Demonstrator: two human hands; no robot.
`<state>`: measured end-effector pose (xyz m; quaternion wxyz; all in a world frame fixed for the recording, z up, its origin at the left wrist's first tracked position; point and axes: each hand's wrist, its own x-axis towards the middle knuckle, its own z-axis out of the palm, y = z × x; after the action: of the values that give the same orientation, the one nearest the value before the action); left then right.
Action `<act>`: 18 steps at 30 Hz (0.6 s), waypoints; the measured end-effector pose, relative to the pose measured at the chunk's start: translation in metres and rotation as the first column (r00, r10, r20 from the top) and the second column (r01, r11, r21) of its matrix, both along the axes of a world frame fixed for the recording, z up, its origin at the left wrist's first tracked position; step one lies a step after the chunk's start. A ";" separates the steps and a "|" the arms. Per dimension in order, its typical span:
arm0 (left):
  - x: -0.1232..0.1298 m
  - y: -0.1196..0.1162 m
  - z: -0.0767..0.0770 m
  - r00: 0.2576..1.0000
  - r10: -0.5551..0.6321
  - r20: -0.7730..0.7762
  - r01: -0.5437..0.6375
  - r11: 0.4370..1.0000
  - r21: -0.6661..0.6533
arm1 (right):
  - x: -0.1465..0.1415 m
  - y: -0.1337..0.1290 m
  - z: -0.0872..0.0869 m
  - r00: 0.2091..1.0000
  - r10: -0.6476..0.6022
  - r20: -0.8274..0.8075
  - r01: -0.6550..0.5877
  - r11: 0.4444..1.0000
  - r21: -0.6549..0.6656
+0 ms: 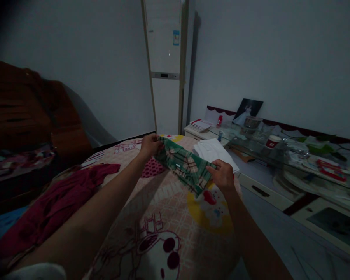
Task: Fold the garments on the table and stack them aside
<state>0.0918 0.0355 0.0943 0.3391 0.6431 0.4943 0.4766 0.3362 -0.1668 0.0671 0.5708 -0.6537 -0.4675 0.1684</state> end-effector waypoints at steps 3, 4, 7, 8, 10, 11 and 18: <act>0.046 0.012 0.025 0.982 0.051 -0.181 -0.019 0.985 0.173 | 0.014 -0.003 0.006 0.994 -0.092 -0.058 0.095 0.995 0.043; 0.061 0.014 0.032 0.970 0.059 -0.235 -0.007 0.976 0.219 | 0.019 -0.003 0.007 0.991 -0.118 -0.071 0.122 0.990 0.064; 0.101 0.017 0.046 0.940 0.046 -0.337 0.061 0.952 0.299 | 0.033 -0.002 0.005 0.979 -0.183 -0.086 0.193 0.972 0.132; 0.113 0.018 0.049 0.934 0.032 -0.355 0.087 0.946 0.313 | 0.036 -0.002 0.004 0.974 -0.207 -0.093 0.219 0.965 0.148; 0.134 0.021 0.053 0.930 -0.002 -0.368 0.136 0.932 0.337 | 0.043 0.000 0.002 0.961 -0.257 -0.106 0.272 0.946 0.175; 0.144 0.023 0.055 0.928 -0.023 -0.371 0.161 0.924 0.347 | 0.047 0.002 0.001 0.953 -0.284 -0.109 0.300 0.935 0.188; 0.219 0.041 0.048 0.873 -0.307 -0.380 0.446 0.818 0.363 | 0.092 0.025 -0.015 0.853 -0.522 -0.010 0.517 0.840 0.163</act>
<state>0.3107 0.0763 0.1428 0.1932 0.8538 0.2811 0.3933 0.4286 -0.1421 0.0521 0.6373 -0.7107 -0.2949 -0.0419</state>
